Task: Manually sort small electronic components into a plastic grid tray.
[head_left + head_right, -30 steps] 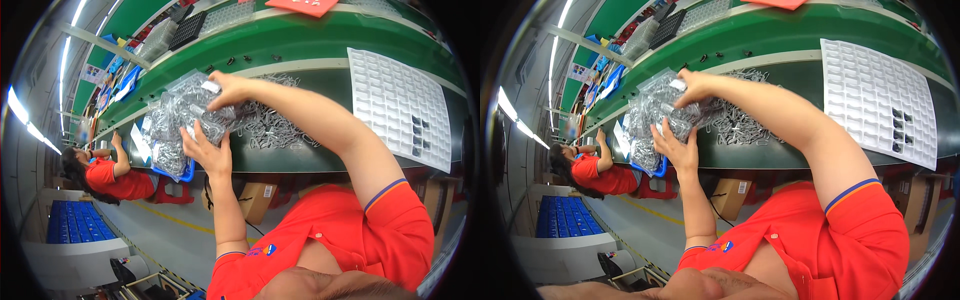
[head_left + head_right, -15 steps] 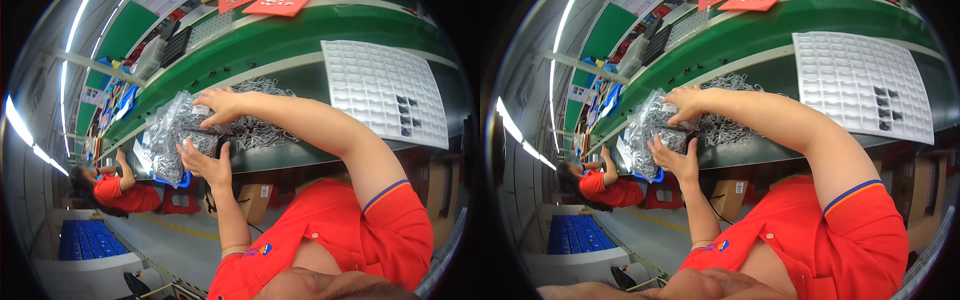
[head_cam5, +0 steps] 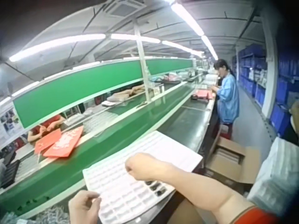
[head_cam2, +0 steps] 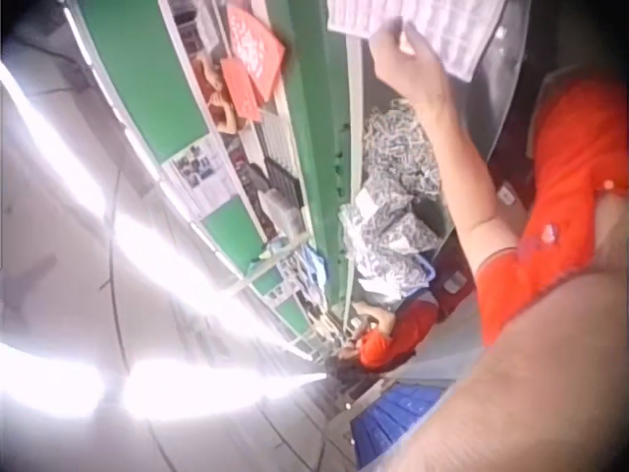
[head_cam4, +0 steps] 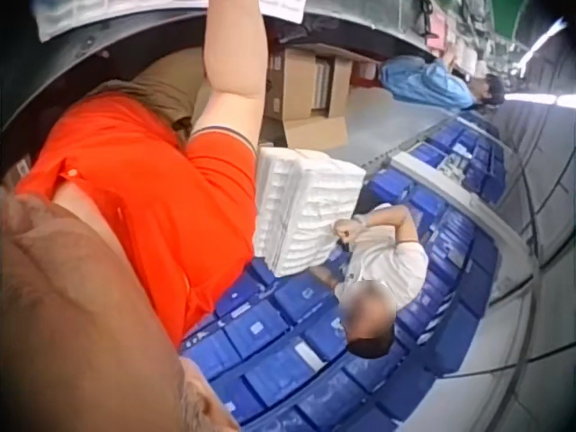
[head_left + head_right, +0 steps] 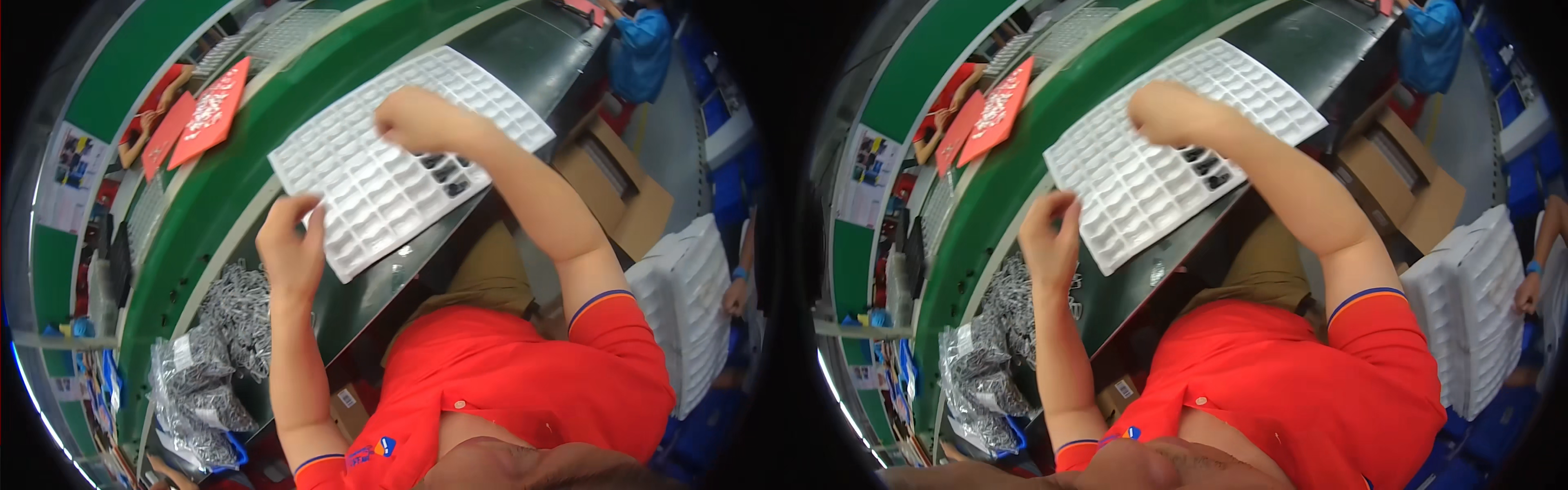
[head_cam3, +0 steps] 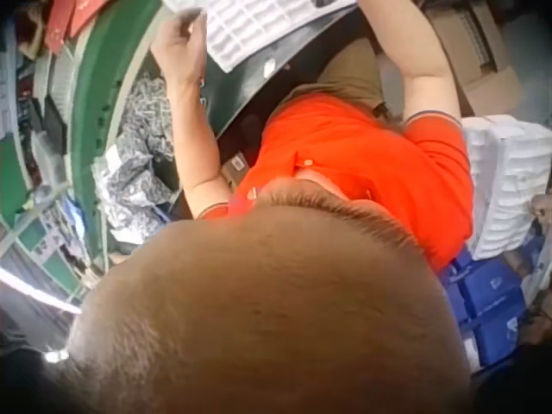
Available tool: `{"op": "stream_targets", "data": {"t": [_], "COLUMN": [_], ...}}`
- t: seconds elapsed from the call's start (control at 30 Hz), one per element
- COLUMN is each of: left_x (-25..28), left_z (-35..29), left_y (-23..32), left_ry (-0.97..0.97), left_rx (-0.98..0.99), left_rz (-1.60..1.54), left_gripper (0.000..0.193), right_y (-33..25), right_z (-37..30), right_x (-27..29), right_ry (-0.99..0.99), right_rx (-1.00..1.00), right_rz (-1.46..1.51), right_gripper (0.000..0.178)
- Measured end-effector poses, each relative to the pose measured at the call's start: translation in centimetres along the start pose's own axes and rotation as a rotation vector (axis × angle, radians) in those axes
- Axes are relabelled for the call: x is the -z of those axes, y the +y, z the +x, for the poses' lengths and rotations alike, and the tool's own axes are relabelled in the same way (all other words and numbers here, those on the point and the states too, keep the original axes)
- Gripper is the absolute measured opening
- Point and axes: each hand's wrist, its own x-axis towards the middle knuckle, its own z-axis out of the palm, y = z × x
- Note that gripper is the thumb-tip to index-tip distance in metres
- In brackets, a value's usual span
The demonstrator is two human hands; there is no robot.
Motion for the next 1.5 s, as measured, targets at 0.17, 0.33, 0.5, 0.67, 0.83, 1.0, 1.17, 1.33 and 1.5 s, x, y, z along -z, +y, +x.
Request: {"op": "stream_targets", "data": {"t": [0.17,0.33,0.5,0.67,0.83,1.0,1.17,1.33,1.5], "left_x": [-11.3,-16.6,-15.8,-3.4,6.2,6.6,5.7,5.1,4.7], "left_z": [7.1,9.8,9.6,6.1,-0.6,-4.4,-4.1,-4.3,-4.4], "left_y": [2.0,3.0,2.5,-1.3,-6.7,-10.7,-10.6,-10.0,-9.3], "left_ry": [-0.255,-0.606,-0.49,-0.065,0.434,0.658,0.564,0.405,0.348], "left_rx": [-0.241,-0.083,-0.066,0.206,0.431,0.339,0.318,0.513,0.593], "left_rz": [-0.016,0.412,0.301,-0.248,-0.369,-0.439,-0.532,-0.709,-0.875], "left_gripper": [0.016,0.019,0.019,0.024,0.01,0.011,0.015,0.021,0.027], "right_y": [4.8,5.4,3.0,-6.3,-11.9,-13.2,-13.4,-13.2,-13.0], "right_z": [-3.5,-3.6,-1.0,2.5,5.2,5.5,5.6,6.4,6.7], "right_x": [1.2,1.1,0.4,-3.6,-12.6,-16.0,-14.9,-12.2,-14.4], "right_ry": [0.276,0.37,0.571,0.335,-0.193,-0.1,-0.27,-0.246,-0.105], "right_rx": [-0.067,-0.061,0.003,0.204,0.531,0.631,0.561,0.301,0.209], "right_rz": [0.28,0.314,0.496,0.71,0.197,-0.107,0.041,0.678,1.165], "right_gripper": [0.012,0.013,0.01,0.009,0.01,0.01,0.008,0.01,0.008]}}
